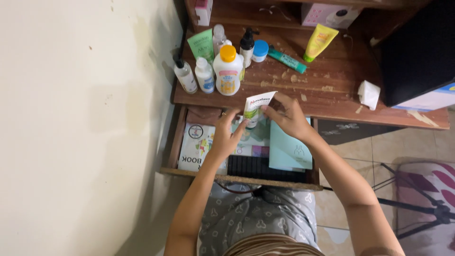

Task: Organizing various toiletries and bottles inside a desk drawer.

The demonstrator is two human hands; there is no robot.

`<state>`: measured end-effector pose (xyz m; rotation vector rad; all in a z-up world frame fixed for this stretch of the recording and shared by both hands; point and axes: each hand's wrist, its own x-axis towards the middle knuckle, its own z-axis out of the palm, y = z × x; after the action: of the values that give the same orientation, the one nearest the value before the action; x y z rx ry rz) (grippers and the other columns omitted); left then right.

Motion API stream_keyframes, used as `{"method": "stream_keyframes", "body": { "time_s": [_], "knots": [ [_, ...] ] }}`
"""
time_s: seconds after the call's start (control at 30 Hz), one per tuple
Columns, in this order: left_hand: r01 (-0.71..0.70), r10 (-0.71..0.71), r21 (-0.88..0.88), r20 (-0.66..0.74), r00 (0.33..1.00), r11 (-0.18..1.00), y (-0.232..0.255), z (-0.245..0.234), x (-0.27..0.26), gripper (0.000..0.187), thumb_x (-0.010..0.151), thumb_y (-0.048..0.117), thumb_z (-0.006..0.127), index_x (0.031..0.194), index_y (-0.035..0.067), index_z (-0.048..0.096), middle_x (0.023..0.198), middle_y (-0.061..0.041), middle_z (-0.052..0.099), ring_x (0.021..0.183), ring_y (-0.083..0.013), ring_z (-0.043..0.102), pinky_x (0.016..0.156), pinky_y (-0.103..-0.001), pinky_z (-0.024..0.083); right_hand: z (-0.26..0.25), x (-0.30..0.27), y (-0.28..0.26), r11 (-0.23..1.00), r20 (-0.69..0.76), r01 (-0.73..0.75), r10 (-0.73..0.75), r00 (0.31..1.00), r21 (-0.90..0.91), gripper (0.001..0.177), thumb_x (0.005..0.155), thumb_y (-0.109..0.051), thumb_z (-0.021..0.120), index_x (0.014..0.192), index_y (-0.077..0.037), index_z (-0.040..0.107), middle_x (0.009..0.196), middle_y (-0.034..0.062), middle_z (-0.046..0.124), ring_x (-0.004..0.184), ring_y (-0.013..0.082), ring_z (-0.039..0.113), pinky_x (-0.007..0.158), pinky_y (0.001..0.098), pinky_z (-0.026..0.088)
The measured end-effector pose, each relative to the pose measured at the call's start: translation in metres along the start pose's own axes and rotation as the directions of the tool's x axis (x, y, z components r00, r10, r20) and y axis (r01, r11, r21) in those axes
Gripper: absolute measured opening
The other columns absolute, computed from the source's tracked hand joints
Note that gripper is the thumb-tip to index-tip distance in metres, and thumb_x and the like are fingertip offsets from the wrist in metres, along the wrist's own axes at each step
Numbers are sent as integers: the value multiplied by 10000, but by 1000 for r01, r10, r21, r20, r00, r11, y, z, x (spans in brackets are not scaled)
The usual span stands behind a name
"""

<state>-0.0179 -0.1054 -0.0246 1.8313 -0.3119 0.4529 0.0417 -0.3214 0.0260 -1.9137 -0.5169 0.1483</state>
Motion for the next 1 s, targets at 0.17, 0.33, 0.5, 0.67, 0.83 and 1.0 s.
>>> {"method": "stream_keyframes", "body": {
  "time_s": [0.17,0.33,0.5,0.67,0.83,1.0],
  "knots": [
    [-62,61,-17,-33,998,998,12,0,15,318,983,145,716,1237,-29,638,1098,-192,718,999,-313,709,881,-382,542,-9,14,-10,975,-66,149,-140,988,166,173,1016,-88,681,1145,26,665,928,21,698,819,61,618,692,244,525],
    [-189,191,33,-55,980,981,28,-1,35,360,964,114,713,1289,-9,621,1225,-194,699,1144,-343,686,988,-393,526,-34,29,-13,974,-165,135,-105,981,180,165,999,-74,688,1129,25,662,922,13,703,801,60,628,669,229,527],
    [-187,191,126,-24,981,974,28,-5,49,422,952,112,717,1350,40,598,1335,-168,653,1257,-356,616,1080,-427,480,-76,60,6,979,-366,154,-94,926,137,81,1043,-71,649,1033,8,631,797,37,681,702,85,669,614,231,514],
    [-171,170,141,24,985,975,17,-1,58,431,943,116,711,1348,36,586,1325,-177,647,1254,-375,604,1082,-435,468,-86,97,24,975,-428,220,-211,879,-28,86,1049,-31,670,998,25,632,820,36,673,713,71,621,611,244,496],
    [-144,142,123,26,989,982,16,5,63,424,935,116,705,1336,36,594,1321,-175,655,1240,-372,617,1065,-428,486,-66,119,29,973,-412,226,-222,884,-40,60,1030,-26,645,1003,24,626,802,17,661,705,54,590,592,239,490],
    [-123,117,125,54,992,984,10,7,64,420,935,118,706,1334,39,600,1332,-174,647,1248,-366,615,1065,-430,484,-47,128,33,969,-324,245,-225,919,21,119,1032,-55,667,972,31,610,819,30,665,712,57,606,594,243,492]
  ]
}}
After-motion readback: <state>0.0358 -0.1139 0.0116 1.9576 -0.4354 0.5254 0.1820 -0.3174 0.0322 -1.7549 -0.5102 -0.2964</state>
